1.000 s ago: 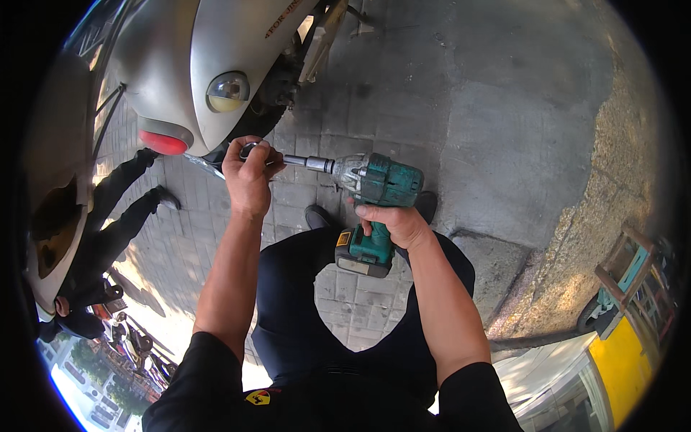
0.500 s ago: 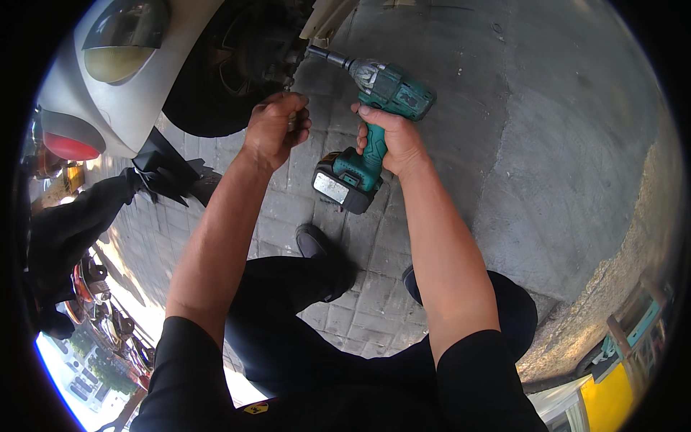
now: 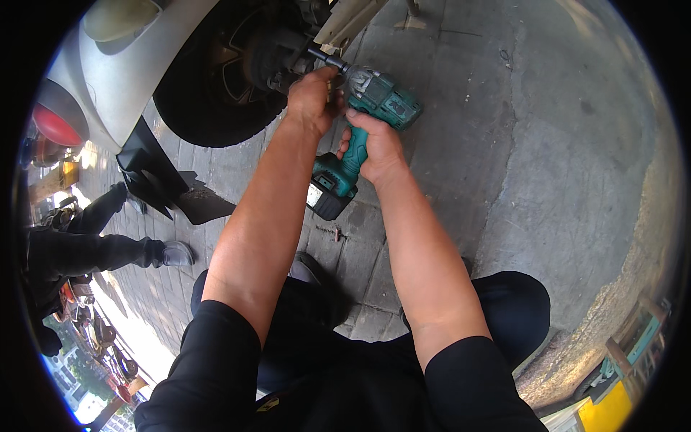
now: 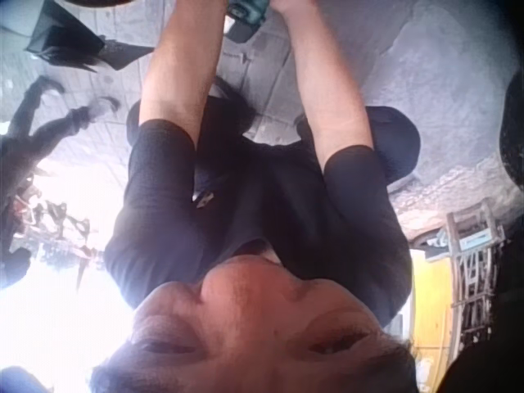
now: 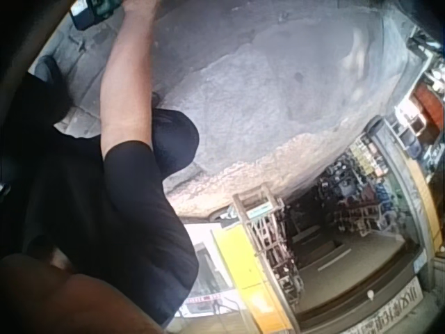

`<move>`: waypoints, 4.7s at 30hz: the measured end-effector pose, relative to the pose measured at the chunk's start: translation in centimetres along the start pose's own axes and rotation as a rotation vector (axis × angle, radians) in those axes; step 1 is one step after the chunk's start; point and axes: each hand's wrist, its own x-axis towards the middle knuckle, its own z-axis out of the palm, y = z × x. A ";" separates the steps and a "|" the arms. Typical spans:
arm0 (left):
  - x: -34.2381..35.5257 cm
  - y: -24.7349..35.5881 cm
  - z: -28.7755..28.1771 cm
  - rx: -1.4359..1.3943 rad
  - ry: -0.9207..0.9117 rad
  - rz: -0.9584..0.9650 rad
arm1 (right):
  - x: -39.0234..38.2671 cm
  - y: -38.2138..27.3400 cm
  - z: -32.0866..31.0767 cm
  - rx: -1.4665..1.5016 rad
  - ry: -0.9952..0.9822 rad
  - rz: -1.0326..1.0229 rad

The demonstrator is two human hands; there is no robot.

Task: The person retrieves a cordless impact wrench from a cluttered tool rack, walks to a silver scooter, and uses the tool to remove bolts from the rear wheel area. The person then switches to a cordless drill to remove additional fasteners from the rear fender and side panels.

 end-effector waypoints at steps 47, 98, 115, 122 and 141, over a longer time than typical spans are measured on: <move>0.8 -1.1 1.1 0.086 0.054 0.123 | -0.2 0.2 1.6 0.012 0.097 0.010; 1.8 -2.3 0.3 0.567 -0.025 0.531 | -0.4 0.9 1.7 -0.004 0.134 -0.051; -0.3 -4.6 -0.6 0.039 0.077 0.164 | -1.1 1.3 -4.0 -0.165 -0.166 -0.182; 0.5 -5.7 -5.5 -0.516 0.125 -0.107 | -2.5 2.0 -6.4 -0.410 -0.129 -0.106; -1.9 -2.9 -6.2 -0.792 -0.188 -0.114 | -4.6 0.7 -4.3 -0.388 -0.116 -0.145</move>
